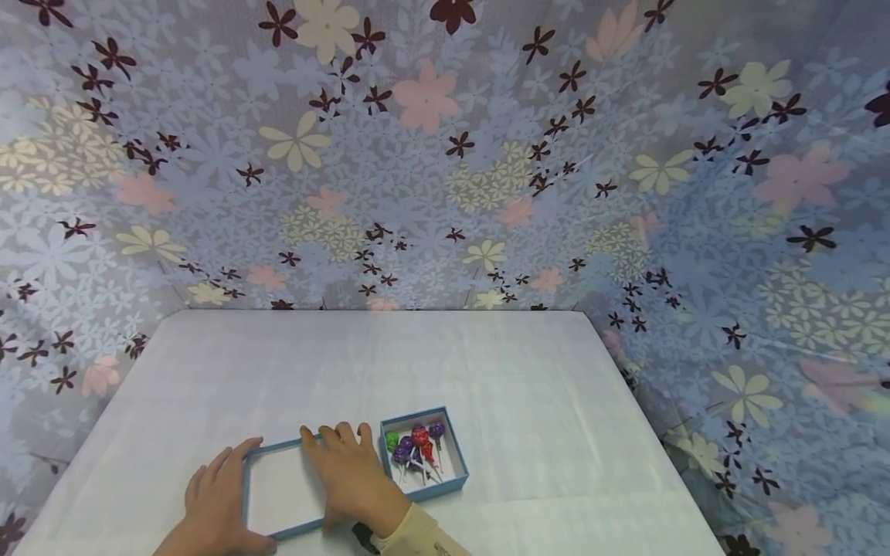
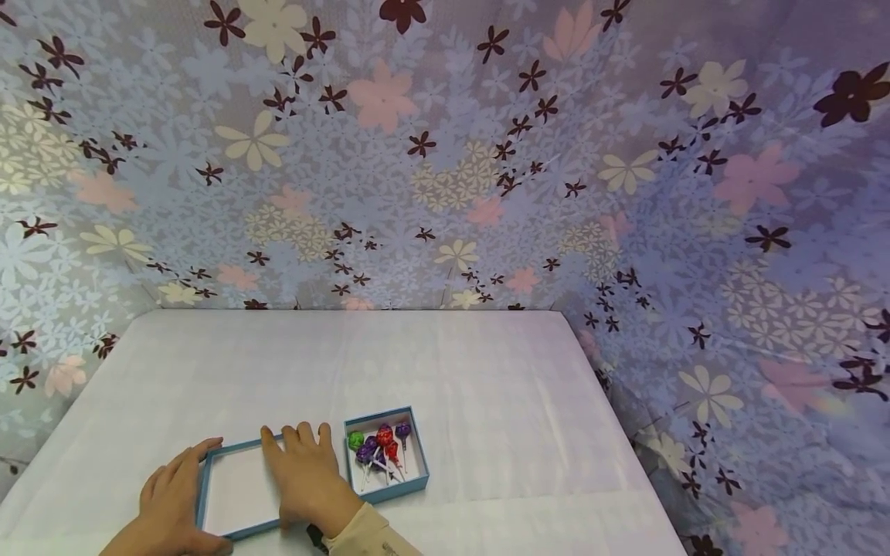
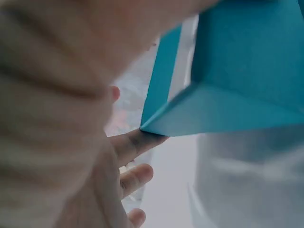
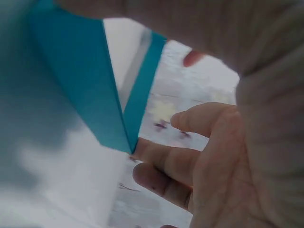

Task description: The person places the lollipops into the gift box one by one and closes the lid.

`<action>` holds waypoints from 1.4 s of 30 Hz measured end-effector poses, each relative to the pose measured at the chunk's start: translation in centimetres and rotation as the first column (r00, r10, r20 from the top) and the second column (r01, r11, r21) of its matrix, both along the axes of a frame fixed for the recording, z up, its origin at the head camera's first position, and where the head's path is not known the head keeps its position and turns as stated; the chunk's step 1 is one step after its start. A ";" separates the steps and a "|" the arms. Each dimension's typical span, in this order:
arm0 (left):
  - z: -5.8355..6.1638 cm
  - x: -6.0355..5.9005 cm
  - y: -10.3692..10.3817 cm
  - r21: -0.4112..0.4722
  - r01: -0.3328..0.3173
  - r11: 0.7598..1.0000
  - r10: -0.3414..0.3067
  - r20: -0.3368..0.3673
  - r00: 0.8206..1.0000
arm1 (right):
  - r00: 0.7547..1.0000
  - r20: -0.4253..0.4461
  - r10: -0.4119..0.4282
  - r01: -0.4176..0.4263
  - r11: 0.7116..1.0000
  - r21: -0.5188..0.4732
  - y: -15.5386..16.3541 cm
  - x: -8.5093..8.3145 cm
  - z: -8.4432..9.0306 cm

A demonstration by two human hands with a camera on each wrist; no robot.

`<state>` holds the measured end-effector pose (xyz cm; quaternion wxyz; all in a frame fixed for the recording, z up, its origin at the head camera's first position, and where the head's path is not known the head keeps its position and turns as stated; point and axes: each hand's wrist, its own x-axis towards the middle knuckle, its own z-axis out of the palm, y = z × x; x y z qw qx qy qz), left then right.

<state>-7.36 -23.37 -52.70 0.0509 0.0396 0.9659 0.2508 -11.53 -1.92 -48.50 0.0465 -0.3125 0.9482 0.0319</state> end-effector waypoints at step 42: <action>4.4 -0.8 12.6 -0.044 0.439 0.898 -0.275 -0.834 0.479 | 0.732 0.679 0.066 0.583 0.455 -0.673 18.6 0.8 6.6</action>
